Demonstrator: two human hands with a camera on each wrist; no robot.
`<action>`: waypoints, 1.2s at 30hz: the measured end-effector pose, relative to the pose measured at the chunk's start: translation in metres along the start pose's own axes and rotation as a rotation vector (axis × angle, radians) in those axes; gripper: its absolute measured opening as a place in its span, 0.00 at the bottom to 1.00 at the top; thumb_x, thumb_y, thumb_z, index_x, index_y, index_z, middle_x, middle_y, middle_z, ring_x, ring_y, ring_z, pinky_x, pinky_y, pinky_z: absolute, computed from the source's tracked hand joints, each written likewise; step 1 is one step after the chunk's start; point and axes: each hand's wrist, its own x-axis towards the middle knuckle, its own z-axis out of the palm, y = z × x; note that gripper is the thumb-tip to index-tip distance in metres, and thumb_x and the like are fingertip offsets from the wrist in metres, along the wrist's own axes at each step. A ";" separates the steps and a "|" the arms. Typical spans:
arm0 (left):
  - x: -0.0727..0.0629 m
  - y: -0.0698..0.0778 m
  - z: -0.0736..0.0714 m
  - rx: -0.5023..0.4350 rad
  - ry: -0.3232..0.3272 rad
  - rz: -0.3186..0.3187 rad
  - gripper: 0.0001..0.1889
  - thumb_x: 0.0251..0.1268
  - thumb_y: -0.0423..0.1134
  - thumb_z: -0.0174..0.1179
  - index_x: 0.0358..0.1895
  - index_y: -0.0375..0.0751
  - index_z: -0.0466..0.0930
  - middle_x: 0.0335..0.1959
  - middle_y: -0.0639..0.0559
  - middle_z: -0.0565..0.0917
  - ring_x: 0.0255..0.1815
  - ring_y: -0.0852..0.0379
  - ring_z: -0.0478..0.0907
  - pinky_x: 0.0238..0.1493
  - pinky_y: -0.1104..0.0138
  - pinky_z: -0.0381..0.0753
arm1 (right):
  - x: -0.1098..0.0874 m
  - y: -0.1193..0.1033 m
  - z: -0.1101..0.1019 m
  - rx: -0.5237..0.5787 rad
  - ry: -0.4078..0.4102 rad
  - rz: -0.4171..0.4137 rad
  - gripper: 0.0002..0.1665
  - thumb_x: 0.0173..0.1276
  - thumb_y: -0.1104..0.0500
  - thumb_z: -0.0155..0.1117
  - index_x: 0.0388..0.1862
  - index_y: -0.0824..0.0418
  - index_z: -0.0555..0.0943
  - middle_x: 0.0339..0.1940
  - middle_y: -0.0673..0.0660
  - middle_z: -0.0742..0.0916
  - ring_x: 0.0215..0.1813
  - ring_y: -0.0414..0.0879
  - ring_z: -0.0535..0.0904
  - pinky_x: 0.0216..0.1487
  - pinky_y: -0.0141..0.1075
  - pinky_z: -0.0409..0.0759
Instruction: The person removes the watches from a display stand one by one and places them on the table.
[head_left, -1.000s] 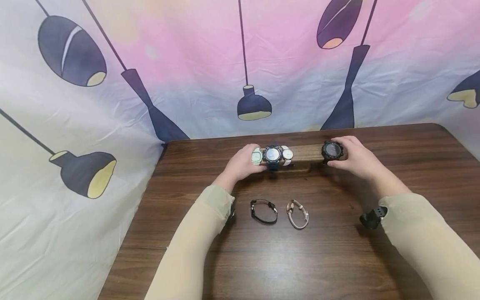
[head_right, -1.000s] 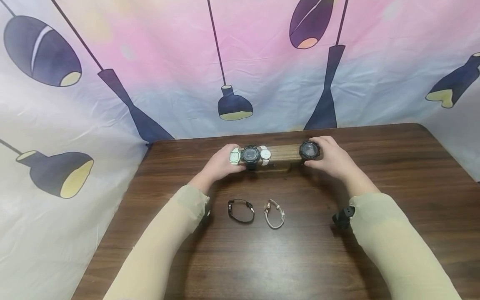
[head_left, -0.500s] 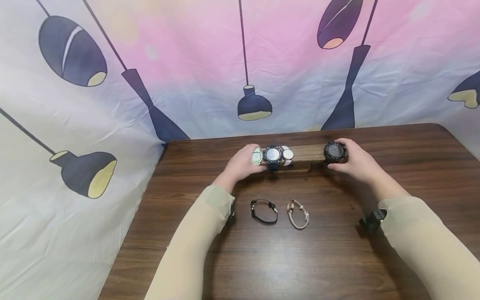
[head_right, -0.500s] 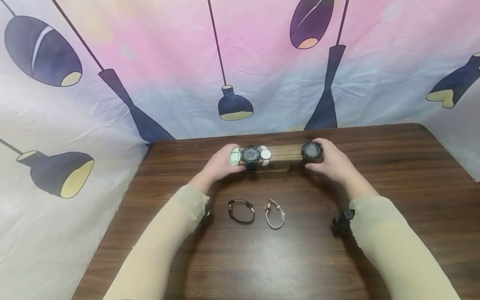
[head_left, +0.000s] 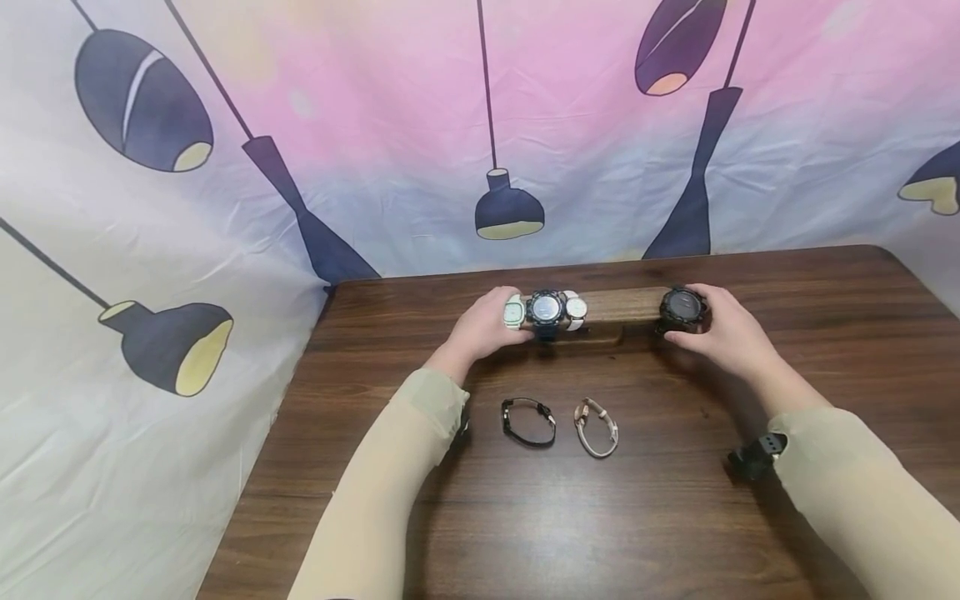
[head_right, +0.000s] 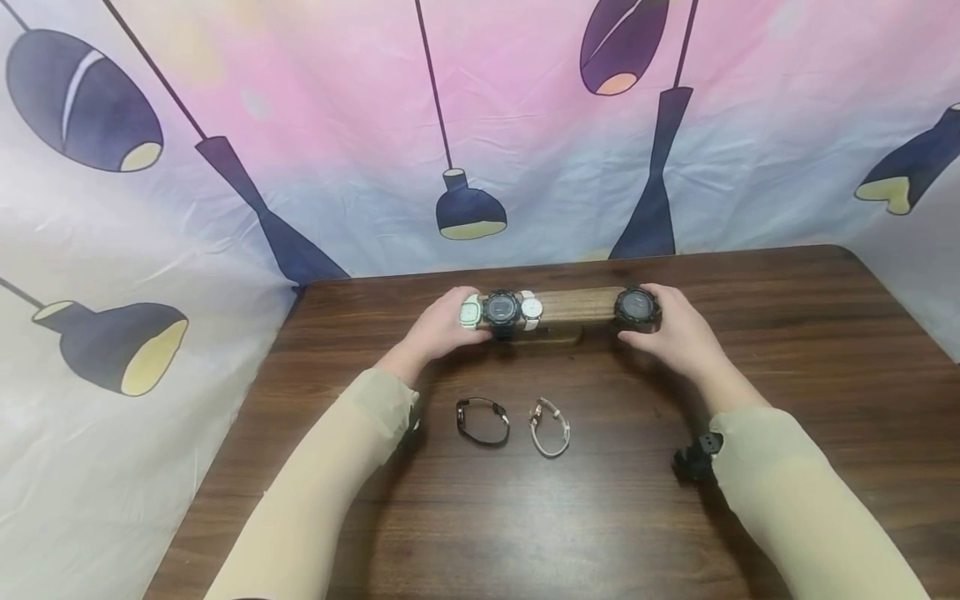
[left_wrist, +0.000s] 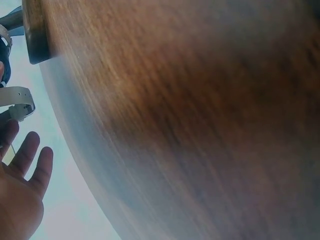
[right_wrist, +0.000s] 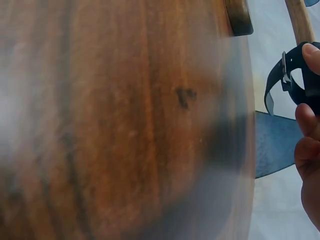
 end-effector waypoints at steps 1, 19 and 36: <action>0.000 0.000 0.000 0.001 0.000 0.001 0.30 0.45 0.49 0.72 0.51 0.41 0.73 0.46 0.51 0.76 0.46 0.56 0.73 0.50 0.63 0.72 | -0.001 0.001 0.000 -0.001 0.007 -0.001 0.49 0.53 0.49 0.73 0.66 0.69 0.61 0.57 0.72 0.69 0.51 0.63 0.69 0.50 0.58 0.65; -0.001 0.002 -0.001 0.034 -0.008 -0.013 0.31 0.46 0.51 0.71 0.53 0.42 0.72 0.48 0.50 0.76 0.48 0.54 0.72 0.50 0.61 0.72 | -0.023 0.006 0.003 0.012 -0.006 -0.064 0.46 0.51 0.53 0.74 0.63 0.70 0.64 0.54 0.72 0.69 0.50 0.62 0.68 0.46 0.56 0.66; -0.001 0.002 -0.001 0.051 -0.009 -0.028 0.30 0.45 0.52 0.71 0.52 0.44 0.72 0.47 0.53 0.76 0.47 0.55 0.72 0.48 0.61 0.72 | -0.033 -0.012 0.017 -0.068 -0.208 -0.200 0.42 0.47 0.51 0.76 0.61 0.61 0.69 0.53 0.60 0.72 0.50 0.56 0.75 0.47 0.54 0.72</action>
